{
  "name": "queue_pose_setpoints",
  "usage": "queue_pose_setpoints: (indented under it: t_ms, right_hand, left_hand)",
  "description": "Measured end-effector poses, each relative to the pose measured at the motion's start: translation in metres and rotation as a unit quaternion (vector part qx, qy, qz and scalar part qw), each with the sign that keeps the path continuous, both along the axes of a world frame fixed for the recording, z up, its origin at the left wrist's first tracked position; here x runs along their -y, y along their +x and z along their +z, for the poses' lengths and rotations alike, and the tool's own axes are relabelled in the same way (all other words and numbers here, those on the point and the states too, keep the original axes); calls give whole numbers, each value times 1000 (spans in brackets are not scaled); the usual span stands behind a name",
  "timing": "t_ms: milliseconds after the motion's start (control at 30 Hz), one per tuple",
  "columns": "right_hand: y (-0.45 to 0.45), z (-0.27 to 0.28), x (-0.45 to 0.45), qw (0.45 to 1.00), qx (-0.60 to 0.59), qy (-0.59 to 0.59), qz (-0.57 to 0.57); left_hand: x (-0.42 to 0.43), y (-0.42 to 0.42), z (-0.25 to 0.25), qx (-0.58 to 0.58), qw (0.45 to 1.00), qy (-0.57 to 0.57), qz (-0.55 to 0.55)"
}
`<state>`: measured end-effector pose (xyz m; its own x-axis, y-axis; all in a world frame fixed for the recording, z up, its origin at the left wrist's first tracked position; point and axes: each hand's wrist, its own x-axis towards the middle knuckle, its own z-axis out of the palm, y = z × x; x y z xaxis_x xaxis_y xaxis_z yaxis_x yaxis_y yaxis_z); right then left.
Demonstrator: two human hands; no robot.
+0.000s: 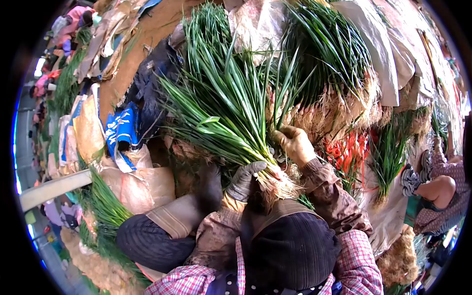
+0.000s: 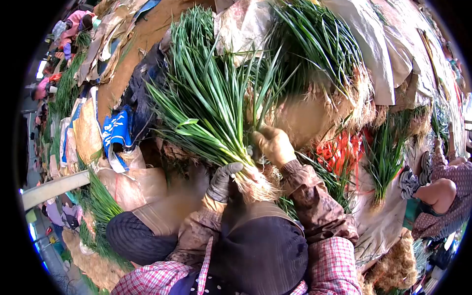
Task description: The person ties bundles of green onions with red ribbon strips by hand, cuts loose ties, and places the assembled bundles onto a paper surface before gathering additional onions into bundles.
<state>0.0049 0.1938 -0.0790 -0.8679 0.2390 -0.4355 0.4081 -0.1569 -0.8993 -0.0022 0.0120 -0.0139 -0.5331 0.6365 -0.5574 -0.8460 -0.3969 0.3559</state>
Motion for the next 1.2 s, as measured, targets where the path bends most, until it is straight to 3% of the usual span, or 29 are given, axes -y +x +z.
queue_pose_setpoints:
  t_ms: [33, 67, 133, 167, 200, 267, 300, 333, 400, 467, 533, 567, 600, 633, 700, 733, 800, 867, 933, 967, 1033, 1067, 1133, 1167, 1200]
  right_hand:
    - [1, 42, 10, 994, 43, 90, 41]
    - [2, 65, 12, 985, 120, 66, 107]
    - [14, 57, 20, 994, 49, -98, 6]
    - [19, 38, 21, 991, 63, -104, -48]
    - [18, 49, 18, 967, 137, -201, -81]
    - [23, 32, 15, 956, 127, -217, -151]
    - [32, -3, 14, 974, 80, -166, -131]
    - [39, -21, 8, 994, 104, 22, 13]
    - [74, -84, -9, 956, 198, 57, 208]
    - [99, -122, -22, 888, 23, 344, 304]
    - [42, 9, -39, 862, -86, 459, 198]
    - [21, 32, -51, 854, 16, 506, 124]
    - [0, 42, -63, 831, 117, 542, 46]
    - [-18, 45, -85, 784, 150, 600, 39]
    - [-46, 42, -128, 754, 177, 632, 8]
    - [-53, 38, -140, 775, 171, 609, -17]
    - [-55, 40, -148, 762, 113, 637, -16]
    - [-52, 45, -134, 731, 150, 663, 62]
    - [-39, 51, -104, 822, 144, 551, 10]
    - [-8, 49, -85, 820, -82, 564, 45]
    - [17, 60, -43, 921, -41, 383, 58]
    - [29, 65, -23, 962, -27, 269, 47]
    - [42, 79, 5, 963, 2, 258, 80]
    - [49, 73, 10, 962, 2, 259, 87]
    - [54, 66, 12, 961, 3, 261, 92]
  left_hand:
    - [5, -3, -3, 15, 999, 23, -38]
    - [10, -5, -6, 29, 996, 47, -75]
    - [7, 0, -4, 23, 999, 27, -35]
    - [4, 2, -2, 1, 1000, 9, 0]
    - [1, 3, 1, -20, 999, -9, 33]
    - [-3, 3, 3, -19, 992, 115, 38]
    - [17, 1, -15, -4, 995, 101, -27]
    - [11, 2, -4, -17, 993, 116, -2]
    - [0, 2, 18, -42, 987, 148, 49]
    - [9, 2, 6, -47, 993, 106, 24]
    - [14, 5, -14, -53, 995, 79, 31]
    - [11, 4, -12, -53, 995, 78, 37]
    - [9, 2, -11, -53, 995, 77, 43]
    - [4, -1, 6, -49, 994, 83, 46]
    - [4, -2, 4, -39, 995, 81, 50]
    - [2, -4, 7, -32, 995, 74, 51]
    - [-6, -5, 28, -50, 994, 74, 66]
    - [0, -9, 26, -25, 996, 85, 30]
    - [7, -6, 10, -1, 996, 87, 9]
    - [8, -5, 11, 6, 996, 88, 2]
    - [5, -5, 18, -14, 997, 82, -8]
    - [17, -7, -3, -56, 994, 57, -79]
    - [4, -4, 12, -79, 995, 42, -34]
    - [14, 2, -19, -59, 994, 70, -54]
    - [9, 3, -10, -48, 997, 54, -18]
